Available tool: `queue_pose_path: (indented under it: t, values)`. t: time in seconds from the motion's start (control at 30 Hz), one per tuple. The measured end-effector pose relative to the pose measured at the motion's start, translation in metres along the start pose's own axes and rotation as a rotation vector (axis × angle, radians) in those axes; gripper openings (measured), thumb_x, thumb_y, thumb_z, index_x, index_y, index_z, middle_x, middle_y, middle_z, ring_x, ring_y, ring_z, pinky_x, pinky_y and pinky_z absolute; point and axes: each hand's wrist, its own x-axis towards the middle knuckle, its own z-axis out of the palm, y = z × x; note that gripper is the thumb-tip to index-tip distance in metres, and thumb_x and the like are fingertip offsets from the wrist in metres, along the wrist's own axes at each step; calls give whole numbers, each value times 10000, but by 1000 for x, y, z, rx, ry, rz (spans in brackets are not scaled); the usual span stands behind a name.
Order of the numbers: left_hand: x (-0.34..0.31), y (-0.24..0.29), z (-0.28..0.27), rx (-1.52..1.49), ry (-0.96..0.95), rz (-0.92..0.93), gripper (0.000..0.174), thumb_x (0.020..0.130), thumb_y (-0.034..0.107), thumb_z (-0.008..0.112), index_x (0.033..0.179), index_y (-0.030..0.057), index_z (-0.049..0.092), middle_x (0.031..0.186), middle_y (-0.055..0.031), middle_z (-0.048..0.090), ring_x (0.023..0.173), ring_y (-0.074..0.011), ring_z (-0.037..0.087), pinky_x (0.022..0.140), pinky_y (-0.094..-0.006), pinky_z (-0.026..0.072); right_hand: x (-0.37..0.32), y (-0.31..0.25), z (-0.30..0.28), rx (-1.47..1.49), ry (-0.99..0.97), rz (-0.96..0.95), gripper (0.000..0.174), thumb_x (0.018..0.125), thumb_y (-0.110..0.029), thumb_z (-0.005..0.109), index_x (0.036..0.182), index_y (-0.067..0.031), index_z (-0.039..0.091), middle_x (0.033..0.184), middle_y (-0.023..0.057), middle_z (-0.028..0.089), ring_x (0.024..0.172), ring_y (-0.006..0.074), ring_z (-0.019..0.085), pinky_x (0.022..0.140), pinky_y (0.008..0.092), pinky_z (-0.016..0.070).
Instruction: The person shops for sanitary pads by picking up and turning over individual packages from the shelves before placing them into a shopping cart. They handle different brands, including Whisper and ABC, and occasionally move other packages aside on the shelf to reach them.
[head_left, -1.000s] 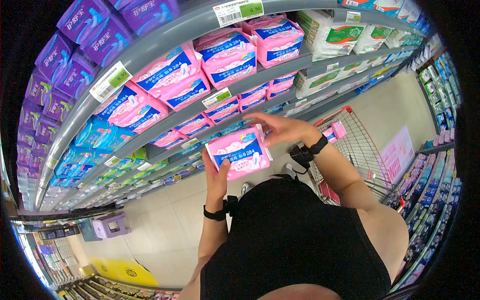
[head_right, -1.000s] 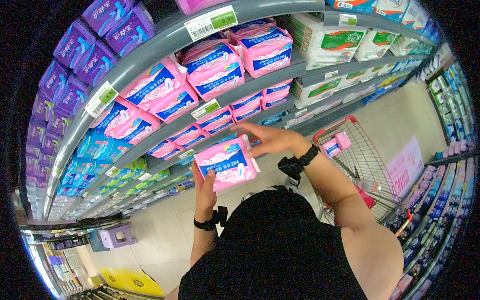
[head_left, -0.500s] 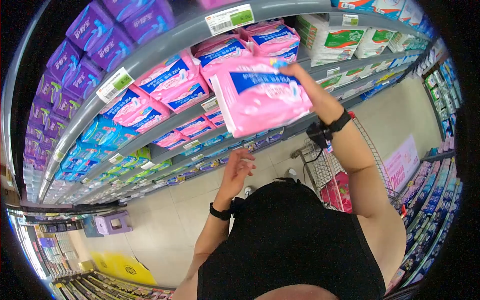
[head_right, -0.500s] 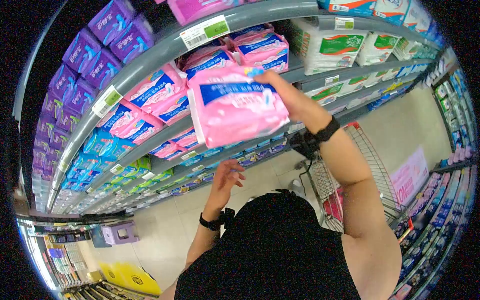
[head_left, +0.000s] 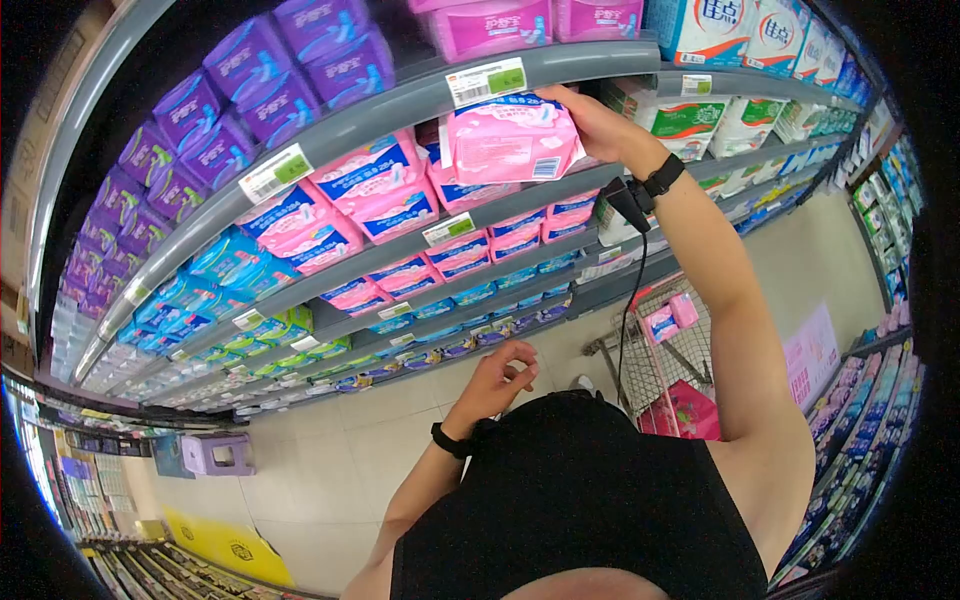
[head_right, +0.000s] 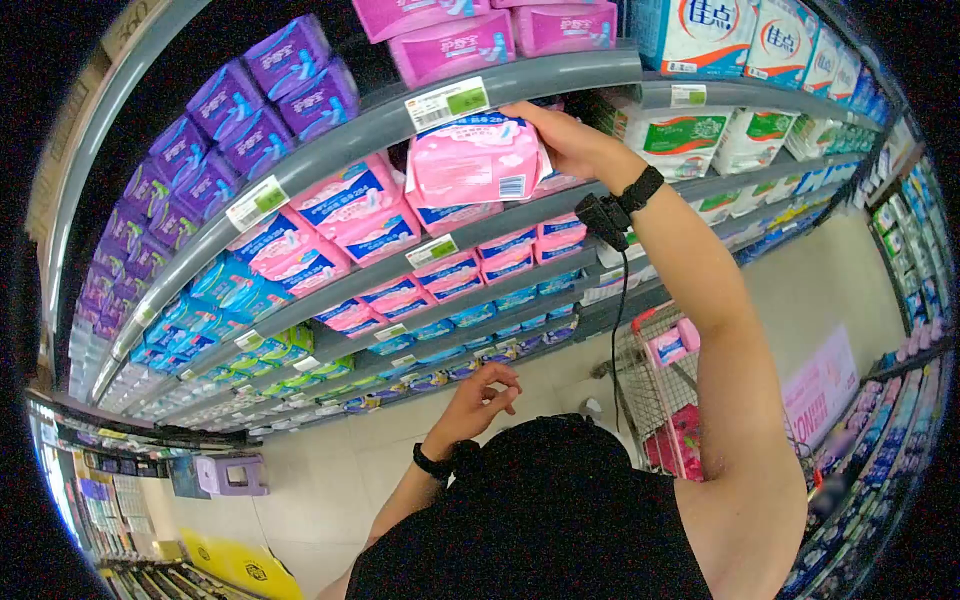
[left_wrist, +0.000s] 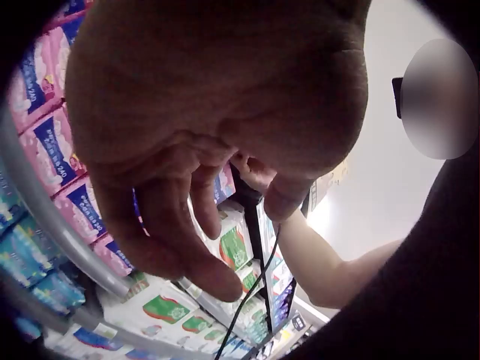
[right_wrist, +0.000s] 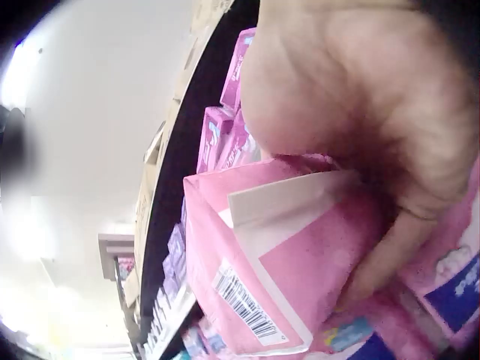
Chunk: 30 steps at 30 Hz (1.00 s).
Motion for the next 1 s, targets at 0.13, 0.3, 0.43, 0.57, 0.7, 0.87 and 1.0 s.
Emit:
queue_pose_path:
  t: [0.13, 0.3, 0.43, 0.57, 0.7, 0.87, 1.0]
  values:
    - [-7, 5, -1, 20, 25, -7, 264, 972, 140, 663, 1178, 10, 561, 1000, -90, 635, 749, -147, 662, 630, -301, 594, 7, 5, -9, -161, 77, -153, 565, 1004, -435, 570, 1348, 13, 565, 1242, 104, 657, 1089, 154, 644, 969, 321, 520]
    - [-17, -5, -6, 7, 58, -5, 263, 973, 139, 663, 1179, 11, 561, 993, -86, 638, 740, -141, 659, 629, -297, 588, 21, 6, -17, -301, 135, -314, 509, 1020, -364, 581, 1381, -9, 531, 1304, 67, 611, 1138, 156, 587, 972, 321, 492]
    - [-20, -9, -8, 9, 77, -9, 251, 973, 135, 661, 1165, 12, 559, 981, -74, 638, 724, -121, 646, 627, -285, 581, 75, 22, -64, -345, 227, -393, 438, 1041, -333, 564, 1355, -28, 544, 1320, 86, 593, 1133, 178, 561, 992, 324, 466]
    - [-19, -16, -9, 39, 71, 25, 248, 969, 151, 674, 1156, 30, 565, 969, -49, 638, 706, -94, 629, 603, -265, 533, 78, 11, -59, -707, 265, -492, 340, 1046, -325, 538, 1198, -33, 623, 1199, 86, 661, 1041, 187, 600, 915, 355, 494]
    - [-19, -22, -10, 93, 68, 32, 255, 966, 175, 685, 1155, 45, 573, 962, -38, 642, 701, -84, 623, 588, -257, 485, 64, -5, -28, -940, 237, -486, 362, 1042, -346, 514, 1108, -23, 663, 1068, 120, 711, 947, 205, 640, 852, 377, 510]
    - [-19, -19, -12, 162, 62, 38, 257, 974, 191, 678, 1157, 40, 578, 998, -56, 646, 782, -126, 645, 652, -280, 518, 74, -8, -17, -1184, 157, -367, 375, 1034, -360, 518, 1133, -28, 660, 1075, 138, 715, 936, 225, 653, 841, 387, 520]
    - [-20, -10, -12, 289, 17, 40, 260, 983, 193, 667, 1175, 37, 583, 1051, -63, 634, 859, -159, 654, 735, -304, 539, 81, -4, -13, -1280, 126, -396, 376, 1032, -363, 522, 1139, -30, 660, 1081, 139, 714, 940, 231, 655, 842, 390, 521]
